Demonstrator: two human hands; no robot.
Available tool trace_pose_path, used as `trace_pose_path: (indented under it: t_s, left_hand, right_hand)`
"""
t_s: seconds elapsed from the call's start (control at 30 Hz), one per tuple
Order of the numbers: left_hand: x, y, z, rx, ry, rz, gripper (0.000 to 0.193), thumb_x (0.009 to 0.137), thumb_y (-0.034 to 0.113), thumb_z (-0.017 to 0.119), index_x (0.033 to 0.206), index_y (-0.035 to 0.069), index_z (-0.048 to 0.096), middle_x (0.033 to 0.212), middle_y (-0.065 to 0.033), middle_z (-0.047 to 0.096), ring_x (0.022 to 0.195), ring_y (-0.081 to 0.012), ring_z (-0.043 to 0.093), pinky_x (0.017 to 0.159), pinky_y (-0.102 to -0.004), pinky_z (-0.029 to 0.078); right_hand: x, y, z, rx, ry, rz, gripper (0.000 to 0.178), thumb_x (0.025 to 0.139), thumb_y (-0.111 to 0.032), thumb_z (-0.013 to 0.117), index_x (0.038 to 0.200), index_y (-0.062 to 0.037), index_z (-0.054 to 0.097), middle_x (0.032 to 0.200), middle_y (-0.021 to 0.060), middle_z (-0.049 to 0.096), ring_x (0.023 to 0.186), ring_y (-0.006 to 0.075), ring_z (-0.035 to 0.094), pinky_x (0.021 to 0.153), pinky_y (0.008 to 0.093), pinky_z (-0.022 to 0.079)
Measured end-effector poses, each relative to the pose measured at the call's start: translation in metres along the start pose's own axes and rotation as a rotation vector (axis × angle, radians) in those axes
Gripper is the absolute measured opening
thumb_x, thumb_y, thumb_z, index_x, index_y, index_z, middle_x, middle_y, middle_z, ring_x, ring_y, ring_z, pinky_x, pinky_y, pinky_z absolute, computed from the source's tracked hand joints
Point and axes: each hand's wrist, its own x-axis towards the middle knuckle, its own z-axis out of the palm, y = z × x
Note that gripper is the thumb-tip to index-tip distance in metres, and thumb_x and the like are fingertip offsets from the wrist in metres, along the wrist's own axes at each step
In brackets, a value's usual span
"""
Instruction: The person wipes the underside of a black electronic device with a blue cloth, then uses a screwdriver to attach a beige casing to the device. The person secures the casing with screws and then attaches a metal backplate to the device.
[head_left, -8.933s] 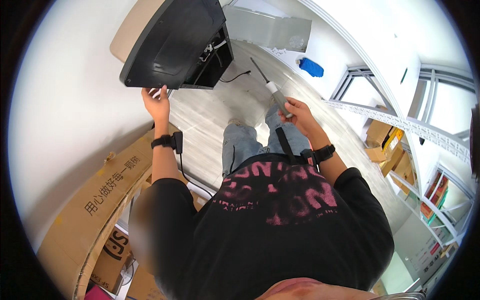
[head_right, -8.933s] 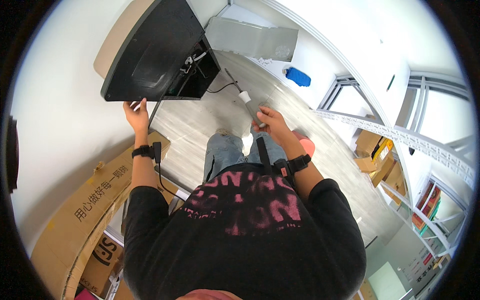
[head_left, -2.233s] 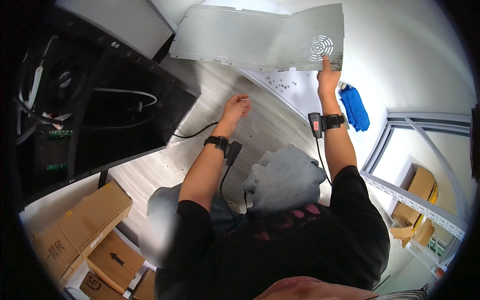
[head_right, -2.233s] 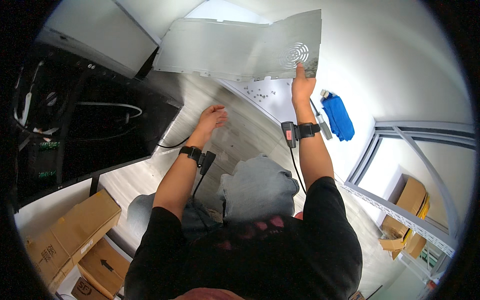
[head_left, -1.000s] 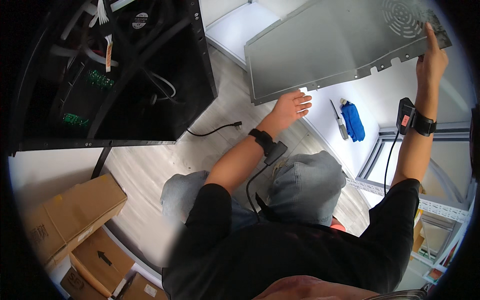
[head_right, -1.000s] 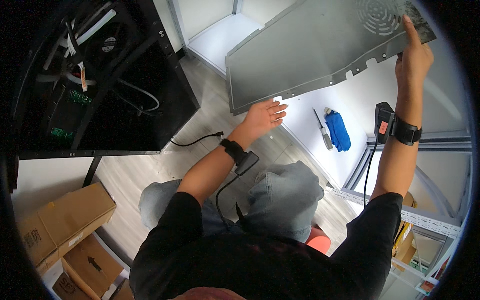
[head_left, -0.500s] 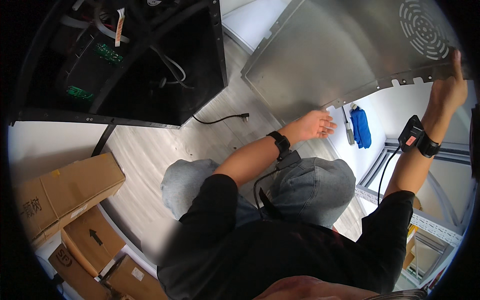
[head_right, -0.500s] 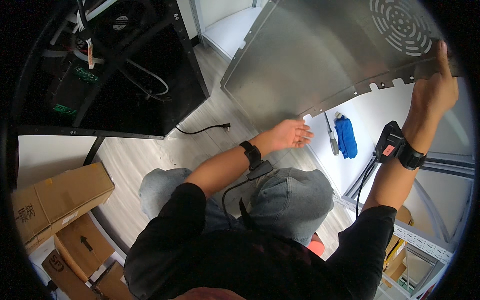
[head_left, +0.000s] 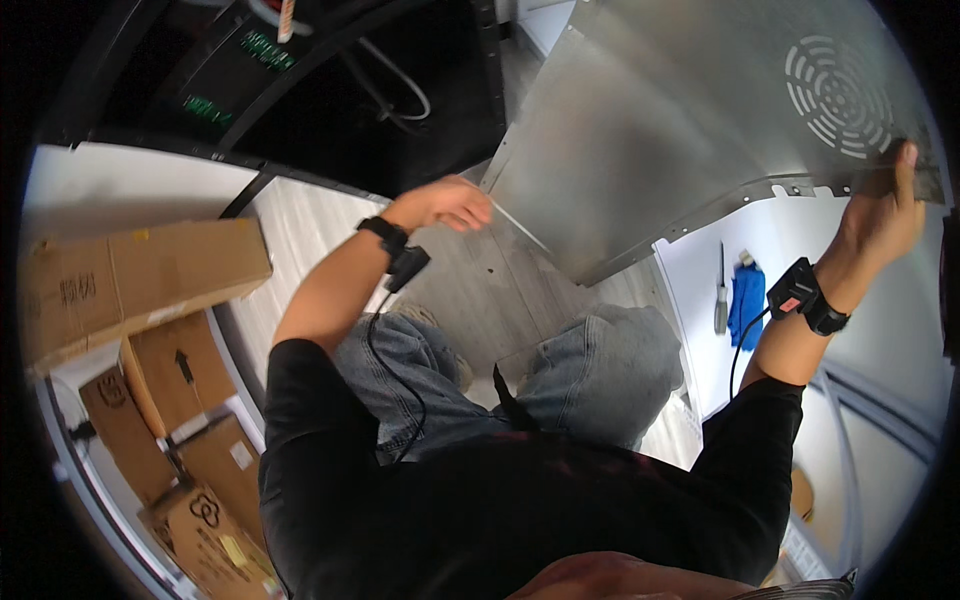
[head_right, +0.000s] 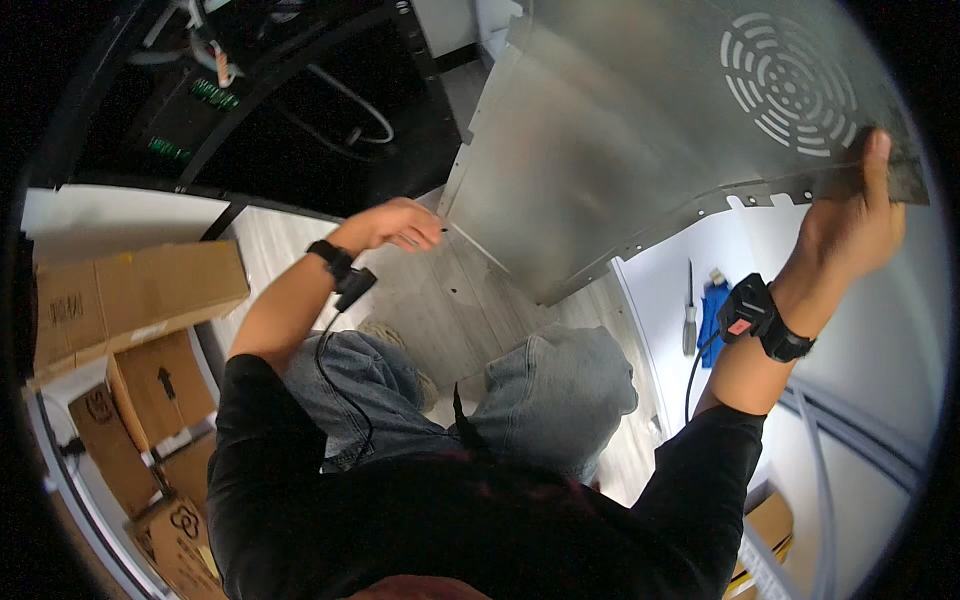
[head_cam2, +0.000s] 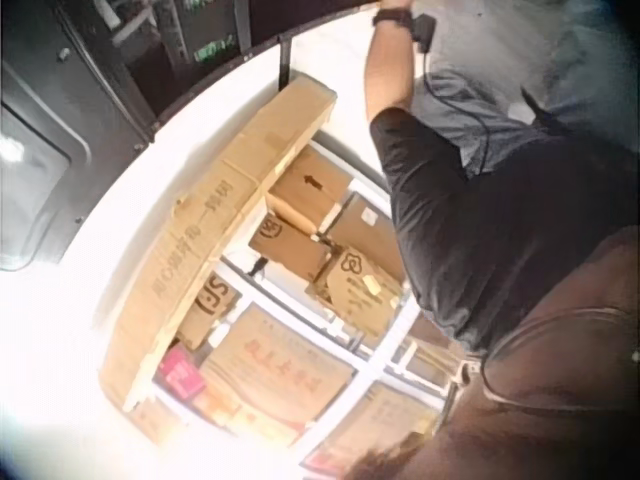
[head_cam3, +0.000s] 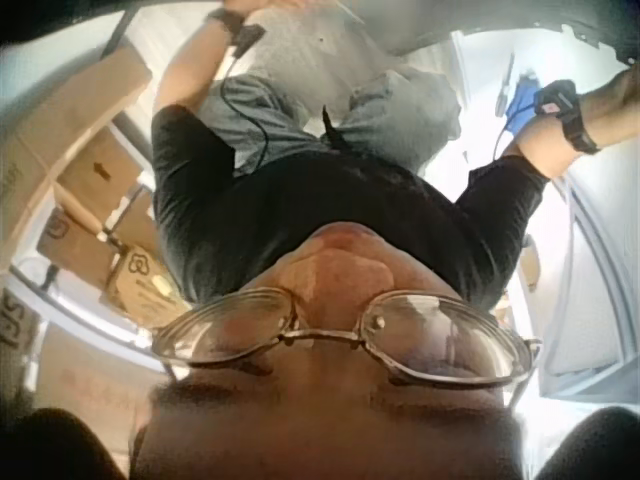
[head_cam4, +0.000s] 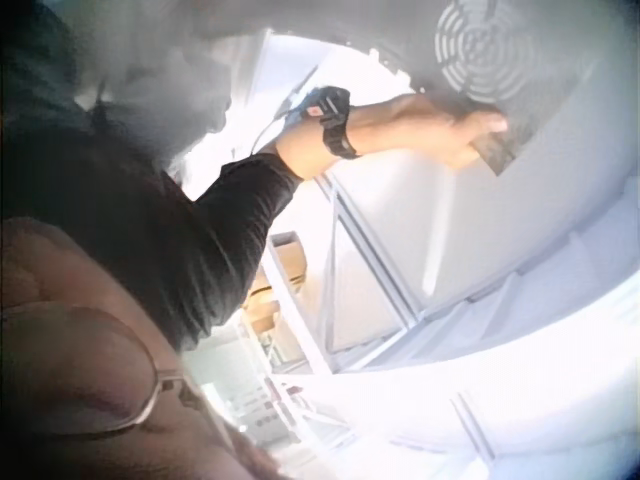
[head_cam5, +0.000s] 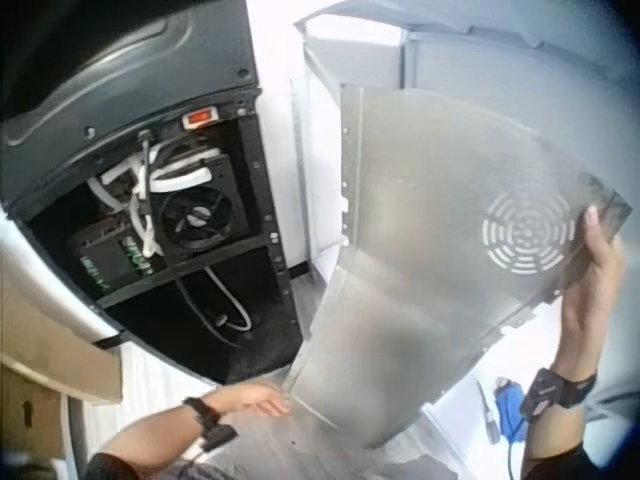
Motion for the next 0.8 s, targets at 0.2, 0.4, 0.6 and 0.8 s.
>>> trace_pose_path:
  t_s: [0.2,0.4,0.6,0.8]
  left_hand:
    - [-0.064,-0.012,-0.044,-0.141,0.738,0.018,0.067,0.073,0.019,0.077,0.13,0.002,0.046,0.104,-0.0124,0.063,0.091,-0.0226,0.063,0.077,-0.0366,0.052]
    - [-0.061,0.003,-0.032,0.444,0.964,0.655,0.078,0.072,0.03,0.08,0.138,0.013,0.043,0.136,-0.0182,0.043,0.128,-0.0335,0.041,0.106,-0.0383,0.038]
    - [-0.054,0.006,-0.032,0.283,0.833,0.556,0.035,0.097,0.035,0.05,0.104,0.007,0.069,0.093,-0.009,0.067,0.09,-0.0207,0.062,0.083,-0.0321,0.048]
    - [-0.085,-0.012,-0.025,0.414,0.393,0.536,0.039,0.1,0.035,0.044,0.1,0.003,0.068,0.097,-0.0094,0.067,0.094,-0.0207,0.061,0.087,-0.0323,0.046]
  right_hand:
    - [-0.006,0.019,0.013,0.034,-0.134,0.0,0.02,0.09,-0.004,0.06,0.105,0.0101,0.06,0.102,0.0163,0.065,0.088,0.0215,0.061,0.08,0.0325,0.05]
    - [-0.026,0.02,0.027,-0.167,-0.072,-0.197,0.028,0.088,-0.007,0.064,0.106,0.0132,0.06,0.104,0.0183,0.064,0.089,0.0266,0.062,0.083,0.0366,0.052]
    - [-0.015,0.033,0.009,-0.048,-0.114,-0.269,0.023,0.085,-0.011,0.07,0.092,0.0101,0.064,0.089,0.0167,0.067,0.076,0.0217,0.063,0.07,0.0312,0.053]
    - [-0.017,0.045,-0.017,0.009,-0.134,-0.351,0.026,0.082,-0.01,0.072,0.095,0.0113,0.062,0.095,0.0183,0.066,0.081,0.0257,0.063,0.074,0.037,0.053]
